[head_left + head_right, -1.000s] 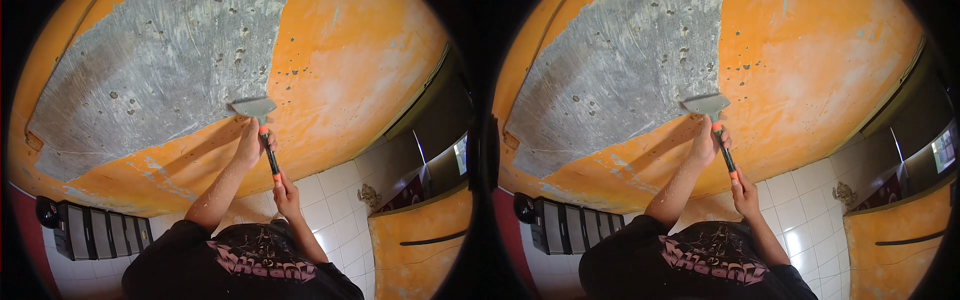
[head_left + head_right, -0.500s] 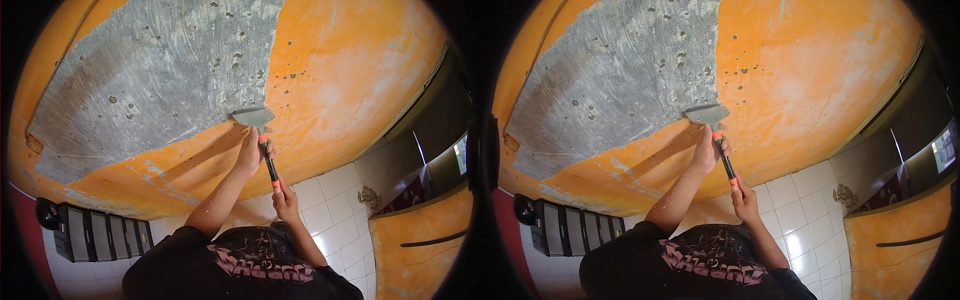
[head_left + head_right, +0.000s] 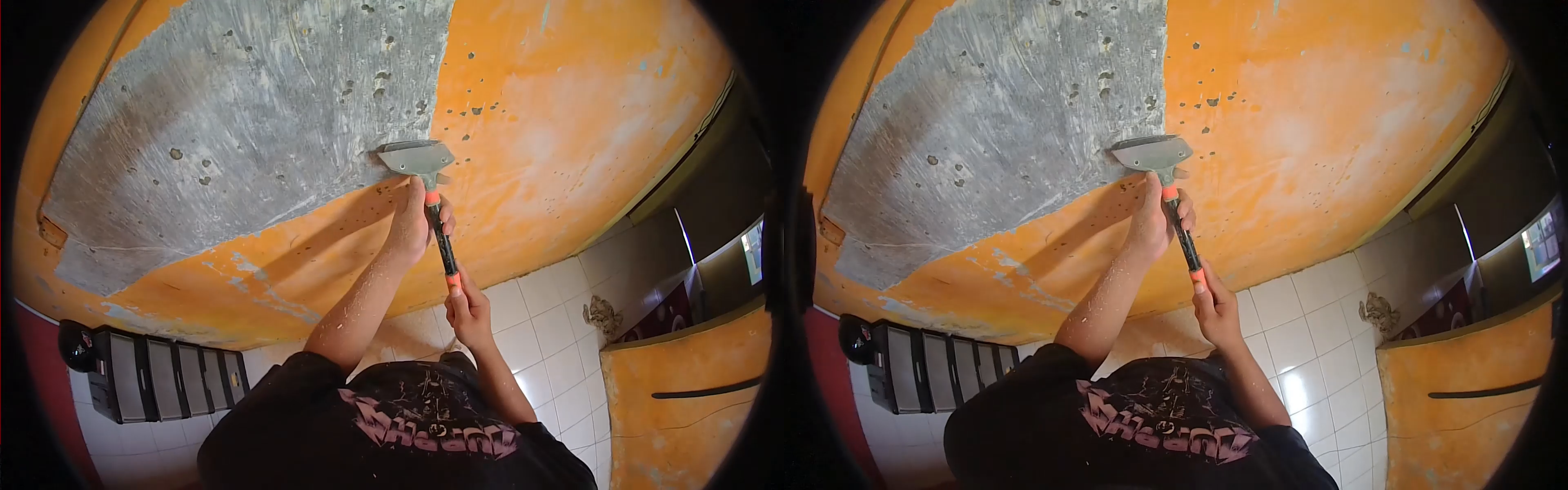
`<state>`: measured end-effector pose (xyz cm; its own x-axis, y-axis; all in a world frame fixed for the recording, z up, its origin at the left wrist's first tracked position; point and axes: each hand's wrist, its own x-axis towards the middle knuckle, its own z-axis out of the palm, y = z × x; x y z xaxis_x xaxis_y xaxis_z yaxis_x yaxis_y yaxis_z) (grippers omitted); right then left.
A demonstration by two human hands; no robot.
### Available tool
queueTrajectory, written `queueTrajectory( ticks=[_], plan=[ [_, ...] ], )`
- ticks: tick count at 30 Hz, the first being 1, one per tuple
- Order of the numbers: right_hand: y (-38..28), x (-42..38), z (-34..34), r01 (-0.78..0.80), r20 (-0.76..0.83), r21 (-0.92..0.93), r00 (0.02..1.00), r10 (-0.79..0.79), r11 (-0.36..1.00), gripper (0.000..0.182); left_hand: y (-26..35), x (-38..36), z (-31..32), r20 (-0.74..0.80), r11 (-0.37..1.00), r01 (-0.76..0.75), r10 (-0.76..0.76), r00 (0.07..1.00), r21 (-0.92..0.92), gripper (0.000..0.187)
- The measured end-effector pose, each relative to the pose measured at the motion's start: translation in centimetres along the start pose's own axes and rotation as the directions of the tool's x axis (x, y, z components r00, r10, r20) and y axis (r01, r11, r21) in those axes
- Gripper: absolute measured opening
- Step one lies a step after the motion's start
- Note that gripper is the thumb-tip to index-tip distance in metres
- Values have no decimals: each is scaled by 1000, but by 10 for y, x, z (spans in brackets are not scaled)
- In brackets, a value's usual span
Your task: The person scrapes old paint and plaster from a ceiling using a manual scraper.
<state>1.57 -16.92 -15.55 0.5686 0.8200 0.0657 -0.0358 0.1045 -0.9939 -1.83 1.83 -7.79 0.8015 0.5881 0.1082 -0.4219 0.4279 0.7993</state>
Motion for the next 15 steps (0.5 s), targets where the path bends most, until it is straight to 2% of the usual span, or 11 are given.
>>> queueTrajectory(
  ticks=[2,3,6,7,10,11,15],
  plan=[
    [9,-1,-3,24,-8,-41,1000,-24,999,47,-10,2,-10,13,998,24,-23,1000,-54,54],
    [14,-6,-4,-60,26,31,998,59,998,47,-15,-5,-11,-15,1000,-3,2,1000,-31,55],
    [19,-4,3,-82,23,48,996,81,995,47,-14,-8,-13,-25,1000,17,-17,1000,-18,54],
    [13,-1,3,-20,4,4,1000,20,1000,47,-9,-3,-10,-2,1000,0,0,1000,-31,54],
    [-11,5,-1,-31,39,26,999,30,999,47,14,-1,11,5,999,-27,27,1000,-40,51],
    [-7,5,-2,26,16,-56,1000,-25,998,47,7,1,4,0,998,-1,1,1000,-69,52],
    [22,-5,1,-48,13,-55,999,49,997,47,-15,-11,-13,-53,999,26,-27,998,-24,53]
  ],
)
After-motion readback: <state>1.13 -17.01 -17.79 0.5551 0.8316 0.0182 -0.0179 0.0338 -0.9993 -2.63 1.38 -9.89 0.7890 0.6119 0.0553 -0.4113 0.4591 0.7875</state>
